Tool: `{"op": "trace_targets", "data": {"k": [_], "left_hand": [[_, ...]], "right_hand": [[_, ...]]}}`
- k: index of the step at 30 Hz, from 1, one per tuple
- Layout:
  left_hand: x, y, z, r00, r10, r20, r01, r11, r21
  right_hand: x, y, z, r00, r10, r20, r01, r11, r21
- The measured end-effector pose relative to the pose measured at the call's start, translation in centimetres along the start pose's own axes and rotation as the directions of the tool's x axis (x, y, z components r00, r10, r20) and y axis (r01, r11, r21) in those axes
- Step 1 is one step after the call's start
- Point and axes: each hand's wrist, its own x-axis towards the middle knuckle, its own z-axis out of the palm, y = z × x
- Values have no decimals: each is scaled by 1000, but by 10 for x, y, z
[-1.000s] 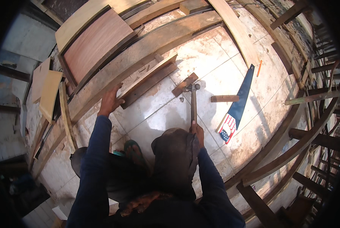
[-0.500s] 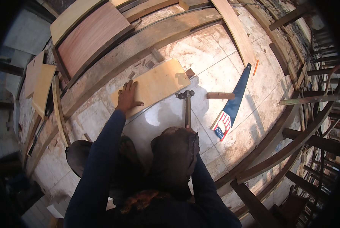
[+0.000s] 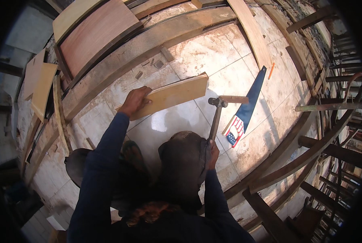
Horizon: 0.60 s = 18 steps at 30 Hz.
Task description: The person assembles a wooden rectangular frame by fitting pieces together and hammering nails into the joints while working on the floor.
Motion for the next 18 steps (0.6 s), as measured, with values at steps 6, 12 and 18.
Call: {"op": "trace_targets", "data": {"k": [6, 12, 18], "left_hand": [[24, 9, -35, 961, 277, -3, -273, 947, 170], [7, 29, -27, 970, 131, -203, -62, 946, 317], [-25, 5, 8, 777, -223, -588, -1, 935, -355]], "right_hand": [[25, -10, -39, 984, -166, 66, 172, 981, -91], [48, -48, -38, 916, -182, 357, 298, 906, -302], [50, -56, -4, 840, 25, 543, 272, 845, -460]]}}
